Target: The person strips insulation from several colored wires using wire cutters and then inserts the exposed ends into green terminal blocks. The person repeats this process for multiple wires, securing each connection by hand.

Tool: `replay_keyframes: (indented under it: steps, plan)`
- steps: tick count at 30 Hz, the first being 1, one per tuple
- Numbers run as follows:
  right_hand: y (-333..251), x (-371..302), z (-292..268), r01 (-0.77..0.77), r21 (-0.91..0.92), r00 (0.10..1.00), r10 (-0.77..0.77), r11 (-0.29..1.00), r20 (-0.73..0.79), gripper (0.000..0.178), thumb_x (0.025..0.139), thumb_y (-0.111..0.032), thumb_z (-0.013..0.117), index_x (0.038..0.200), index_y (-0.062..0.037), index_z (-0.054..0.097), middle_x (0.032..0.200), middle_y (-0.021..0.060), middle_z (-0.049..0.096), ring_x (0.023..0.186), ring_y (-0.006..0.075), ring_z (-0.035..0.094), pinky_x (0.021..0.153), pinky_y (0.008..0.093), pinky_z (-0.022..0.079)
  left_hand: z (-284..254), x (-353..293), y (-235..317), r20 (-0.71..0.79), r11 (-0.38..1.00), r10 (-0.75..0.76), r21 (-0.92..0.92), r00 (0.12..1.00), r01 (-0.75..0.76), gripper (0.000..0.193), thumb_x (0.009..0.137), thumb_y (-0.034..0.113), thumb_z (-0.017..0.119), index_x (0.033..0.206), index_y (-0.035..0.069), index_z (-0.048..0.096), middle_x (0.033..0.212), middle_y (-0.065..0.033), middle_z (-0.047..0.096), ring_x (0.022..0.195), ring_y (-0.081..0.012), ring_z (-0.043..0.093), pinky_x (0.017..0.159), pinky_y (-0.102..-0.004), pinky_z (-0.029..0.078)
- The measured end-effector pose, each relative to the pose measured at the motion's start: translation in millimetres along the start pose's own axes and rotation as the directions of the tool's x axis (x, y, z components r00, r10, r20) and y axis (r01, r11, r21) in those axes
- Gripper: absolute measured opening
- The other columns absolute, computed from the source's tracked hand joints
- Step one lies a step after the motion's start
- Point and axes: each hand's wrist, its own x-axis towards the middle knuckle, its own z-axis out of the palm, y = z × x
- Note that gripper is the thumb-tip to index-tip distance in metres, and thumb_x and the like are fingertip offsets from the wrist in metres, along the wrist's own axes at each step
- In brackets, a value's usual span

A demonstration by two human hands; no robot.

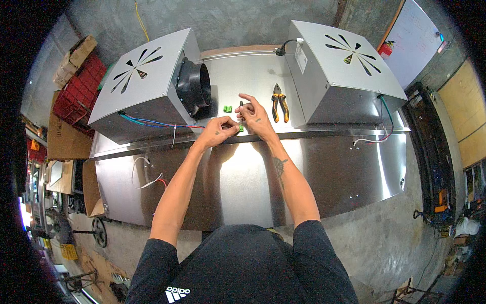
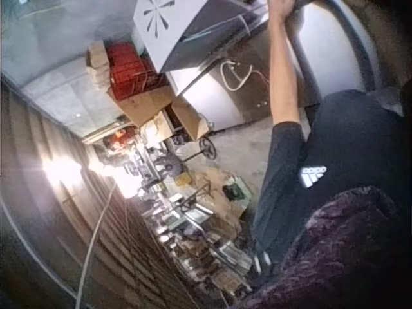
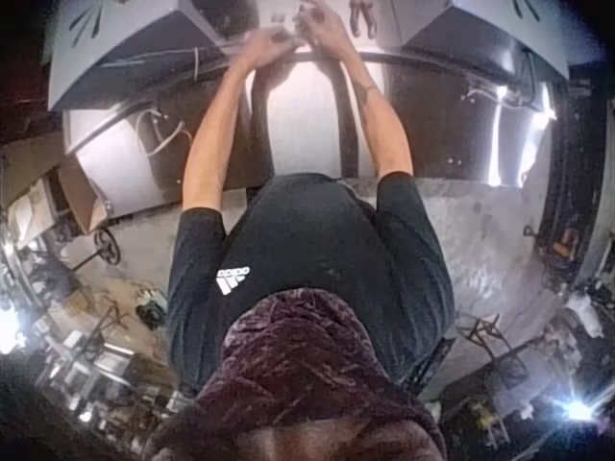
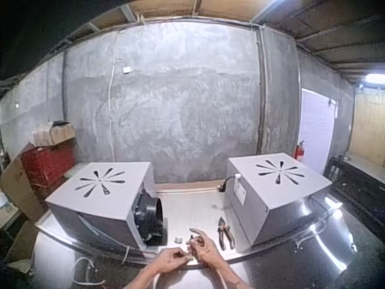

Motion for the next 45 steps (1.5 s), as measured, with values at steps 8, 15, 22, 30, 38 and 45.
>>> replay_keyframes:
  steps: [8,15,22,30,38,45]
  plan:
    - [8,-5,4,0.041,-0.156,0.992,-0.059,0.987,-0.116,0.038,0.107,-0.026,0.071,0.138,-0.0053,0.065,0.097,0.0030,0.068,0.088,0.0127,0.065,0.081,0.0301,0.055,3,-8,6,0.007,1.000,-0.011,-0.016,1.000,0.011,0.030,0.097,0.027,0.080,0.107,-0.002,0.079,0.098,-0.0094,0.080,0.090,-0.0140,0.071,0.086,-0.0340,0.057]
    - [-6,-4,7,-0.040,-0.149,0.996,0.028,0.988,-0.086,0.036,0.109,-0.023,0.070,0.139,-0.0031,0.064,0.101,0.0039,0.069,0.092,0.0109,0.065,0.081,0.0270,0.056,1,-9,5,0.004,1.000,-0.021,-0.015,1.000,0.021,0.031,0.098,0.028,0.080,0.106,-0.002,0.079,0.097,-0.0097,0.079,0.090,-0.0150,0.071,0.085,-0.0349,0.057]
    - [0,-6,7,-0.007,0.096,0.995,0.016,0.995,-0.098,0.038,0.108,-0.027,0.071,0.138,-0.0029,0.064,0.099,0.0032,0.068,0.090,0.0104,0.064,0.081,0.0263,0.056,3,-6,2,-0.003,1.000,0.001,-0.005,1.000,-0.001,0.030,0.097,0.027,0.081,0.105,-0.002,0.080,0.096,-0.0102,0.080,0.089,-0.0148,0.071,0.085,-0.0345,0.057]
    - [3,-5,7,0.041,-0.153,0.988,-0.064,0.987,-0.143,0.038,0.105,-0.027,0.074,0.135,-0.0049,0.068,0.093,0.0019,0.068,0.086,0.0123,0.065,0.080,0.0289,0.054,4,-6,3,-0.014,1.000,-0.001,0.003,1.000,0.001,0.029,0.096,0.027,0.080,0.105,-0.001,0.080,0.097,-0.0101,0.080,0.090,-0.0152,0.071,0.087,-0.0350,0.057]
    - [-4,-5,6,-0.039,-0.203,0.993,0.015,0.978,-0.119,0.036,0.108,-0.022,0.069,0.139,-0.0044,0.067,0.097,0.0035,0.072,0.089,0.0117,0.067,0.082,0.0285,0.056,4,-6,1,-0.013,1.000,-0.008,-0.001,1.000,0.008,0.031,0.096,0.028,0.080,0.105,-0.001,0.080,0.097,-0.0102,0.080,0.090,-0.0149,0.071,0.087,-0.0356,0.056]
    - [-3,-7,8,-0.001,0.039,0.992,0.006,0.999,-0.123,0.034,0.109,-0.021,0.066,0.138,-0.0036,0.066,0.103,0.0062,0.075,0.094,0.0138,0.072,0.085,0.0295,0.058,4,-6,0,0.002,1.000,-0.019,-0.018,1.000,0.019,0.031,0.097,0.027,0.080,0.106,-0.002,0.080,0.098,-0.0105,0.080,0.090,-0.0149,0.071,0.087,-0.0346,0.057]
